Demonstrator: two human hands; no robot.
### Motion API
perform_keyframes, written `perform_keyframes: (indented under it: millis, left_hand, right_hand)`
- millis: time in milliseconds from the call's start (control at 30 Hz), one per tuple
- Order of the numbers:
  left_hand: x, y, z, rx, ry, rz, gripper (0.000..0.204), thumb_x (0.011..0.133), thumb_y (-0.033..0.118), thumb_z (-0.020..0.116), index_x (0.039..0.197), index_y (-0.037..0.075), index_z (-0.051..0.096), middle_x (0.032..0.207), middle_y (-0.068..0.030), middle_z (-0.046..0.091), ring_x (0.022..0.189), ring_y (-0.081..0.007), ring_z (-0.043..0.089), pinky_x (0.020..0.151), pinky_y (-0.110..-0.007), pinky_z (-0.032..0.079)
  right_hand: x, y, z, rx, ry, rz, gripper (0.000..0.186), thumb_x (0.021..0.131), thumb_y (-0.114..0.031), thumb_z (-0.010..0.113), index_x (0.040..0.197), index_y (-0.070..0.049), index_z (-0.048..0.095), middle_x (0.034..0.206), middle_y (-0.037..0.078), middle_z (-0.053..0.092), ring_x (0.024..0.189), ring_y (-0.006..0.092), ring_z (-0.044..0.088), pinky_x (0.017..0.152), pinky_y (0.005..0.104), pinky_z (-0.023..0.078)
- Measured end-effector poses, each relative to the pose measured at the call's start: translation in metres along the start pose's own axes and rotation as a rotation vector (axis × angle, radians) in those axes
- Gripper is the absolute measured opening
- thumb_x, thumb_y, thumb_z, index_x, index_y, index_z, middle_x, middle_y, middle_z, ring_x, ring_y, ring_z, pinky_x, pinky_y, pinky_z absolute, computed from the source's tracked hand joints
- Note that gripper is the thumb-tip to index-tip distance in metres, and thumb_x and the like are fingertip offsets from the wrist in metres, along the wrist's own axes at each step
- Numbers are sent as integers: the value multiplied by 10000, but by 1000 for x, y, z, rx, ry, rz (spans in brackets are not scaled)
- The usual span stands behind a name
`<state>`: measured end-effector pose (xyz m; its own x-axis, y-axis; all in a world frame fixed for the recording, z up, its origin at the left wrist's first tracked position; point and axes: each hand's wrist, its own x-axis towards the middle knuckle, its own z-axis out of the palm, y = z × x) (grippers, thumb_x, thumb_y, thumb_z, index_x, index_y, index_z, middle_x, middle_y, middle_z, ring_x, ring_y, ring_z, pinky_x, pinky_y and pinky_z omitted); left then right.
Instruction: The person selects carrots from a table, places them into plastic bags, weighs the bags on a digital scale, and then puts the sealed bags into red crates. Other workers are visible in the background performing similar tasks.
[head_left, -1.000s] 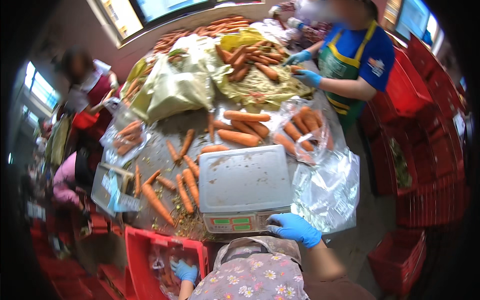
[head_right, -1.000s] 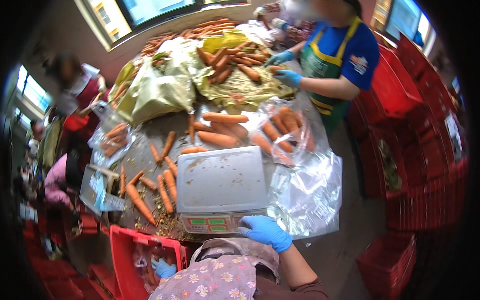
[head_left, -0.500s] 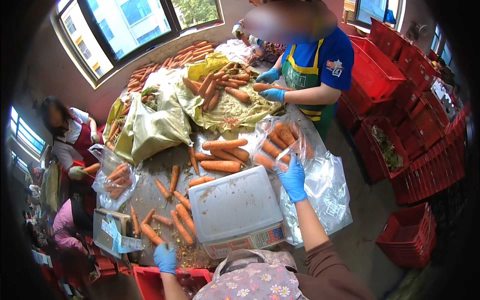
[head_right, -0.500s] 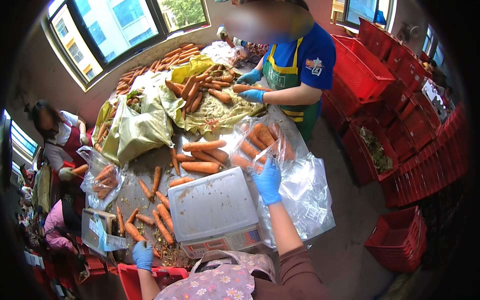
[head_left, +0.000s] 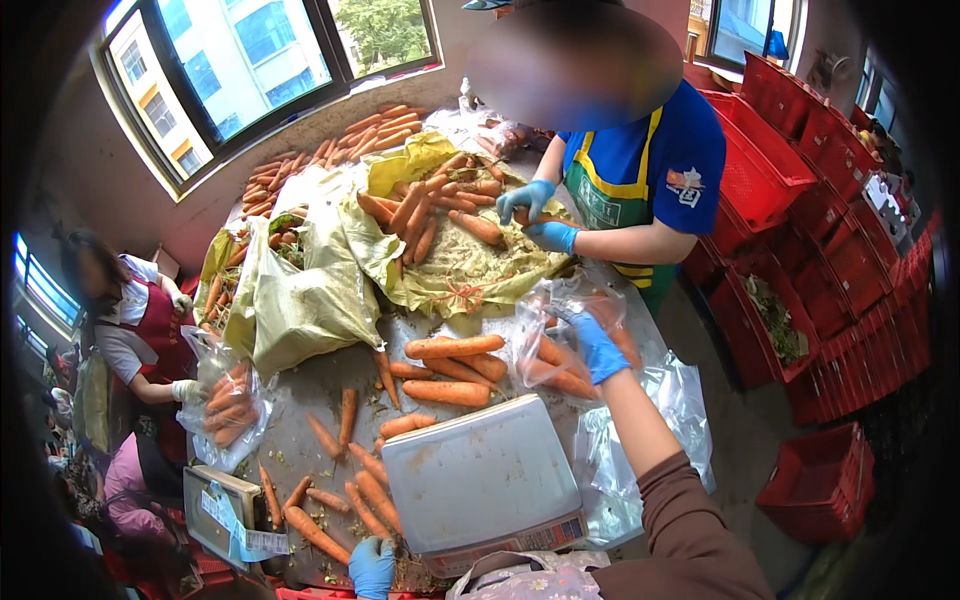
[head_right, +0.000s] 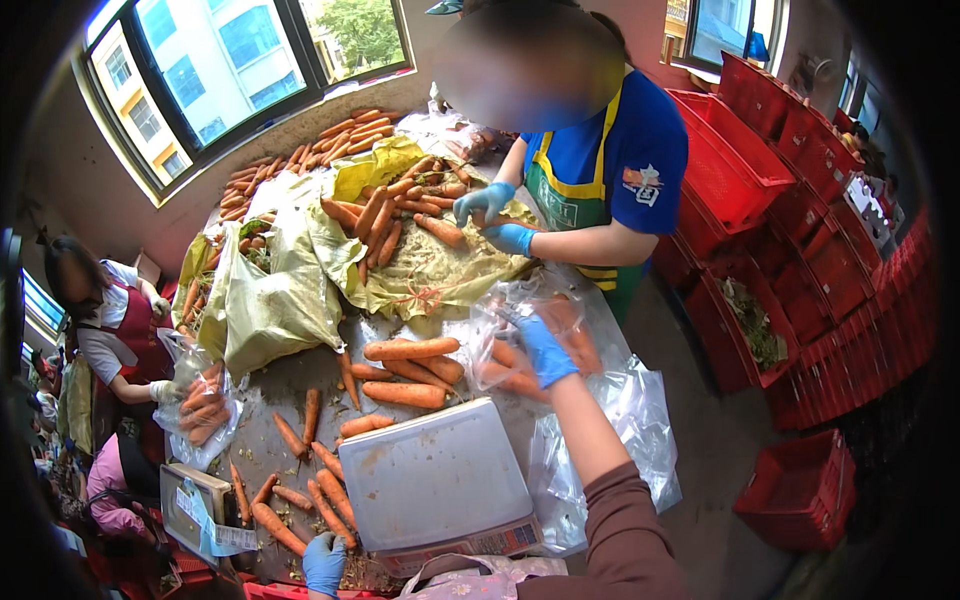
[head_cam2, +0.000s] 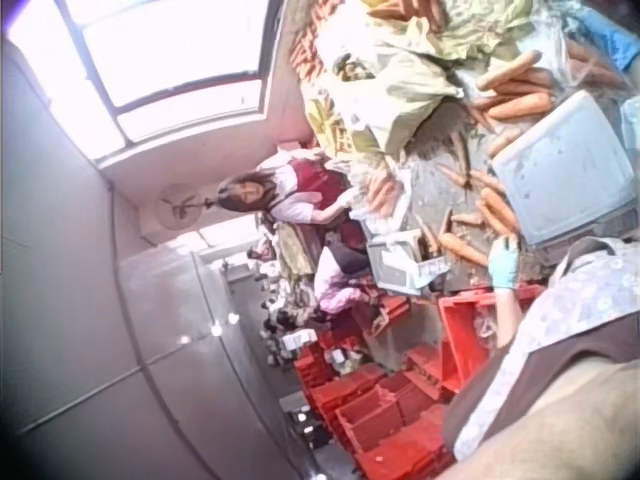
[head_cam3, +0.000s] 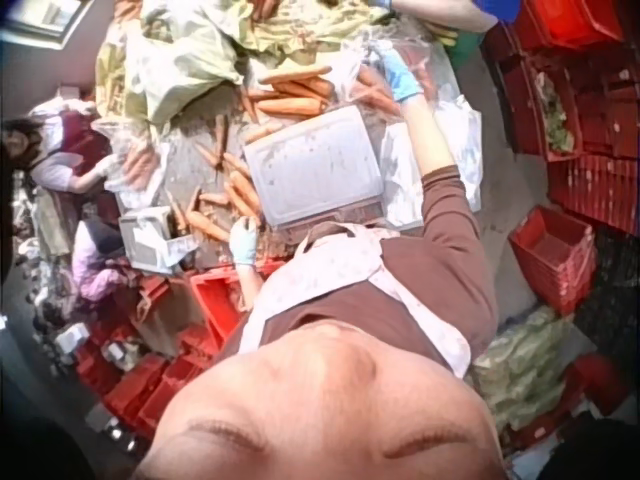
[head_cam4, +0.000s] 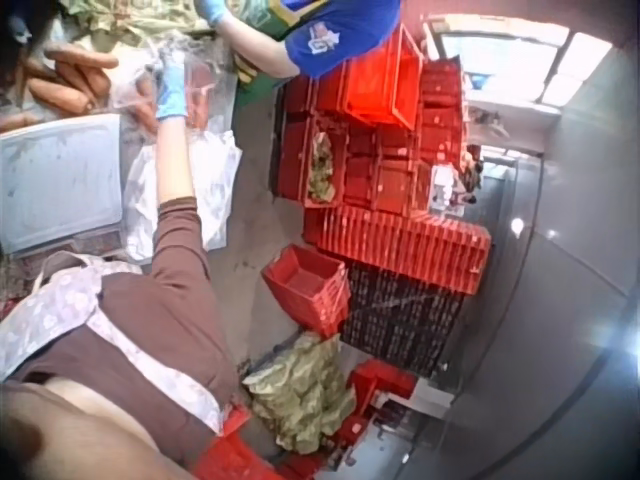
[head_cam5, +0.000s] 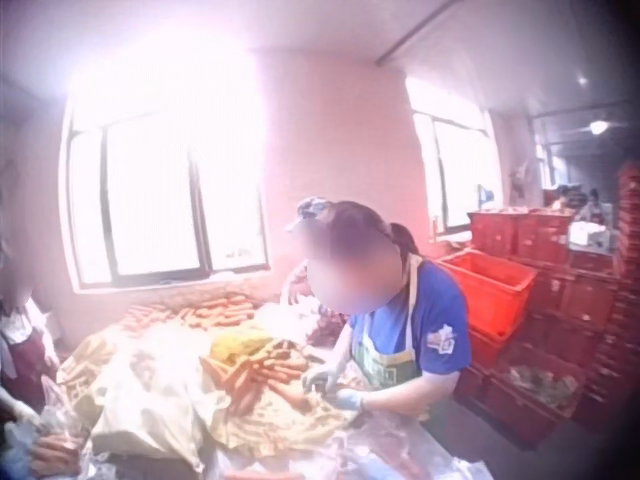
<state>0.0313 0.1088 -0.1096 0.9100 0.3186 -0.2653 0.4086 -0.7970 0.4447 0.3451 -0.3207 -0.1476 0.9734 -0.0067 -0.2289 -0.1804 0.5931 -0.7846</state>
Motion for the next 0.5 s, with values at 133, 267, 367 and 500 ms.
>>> perform_keyframes:
  millis: [133, 267, 367, 500]
  left_hand:
    - [6, 23, -2, 50, -38, 91, 305, 835, 332, 555, 835, 35, 624, 788, -208, 606, 737, -364, 581, 675, -421, 462]
    - [-4, 16, -1, 125, -9, 136, 323, 844, 357, 540, 826, 44, 619, 806, -200, 610, 763, -375, 578, 698, -447, 459]
    - [-12, 7, -2, 146, -40, 78, 332, 843, 364, 535, 842, 43, 620, 823, -207, 610, 771, -378, 580, 708, -448, 460]
    - [-23, -8, -1, 129, -54, 21, 341, 831, 363, 546, 874, 38, 638, 820, -203, 617, 778, -362, 589, 707, -434, 461]
  right_hand:
    - [64, 35, 10, -201, 68, 264, 252, 844, -341, 582, 948, -111, 573, 775, 32, 590, 612, 142, 518, 529, 276, 418]
    - [76, 60, 19, -290, -108, 396, 442, 821, -437, 593, 1130, -121, 583, 953, 38, 622, 716, 97, 502, 630, 237, 377]
    - [66, 53, 17, -79, -126, 347, 195, 831, -279, 631, 910, -102, 642, 667, -17, 576, 472, 69, 445, 420, 193, 340]
    - [30, -17, 29, 332, 7, 173, 87, 841, -142, 607, 854, -57, 613, 656, -9, 577, 493, 58, 488, 430, 161, 397]
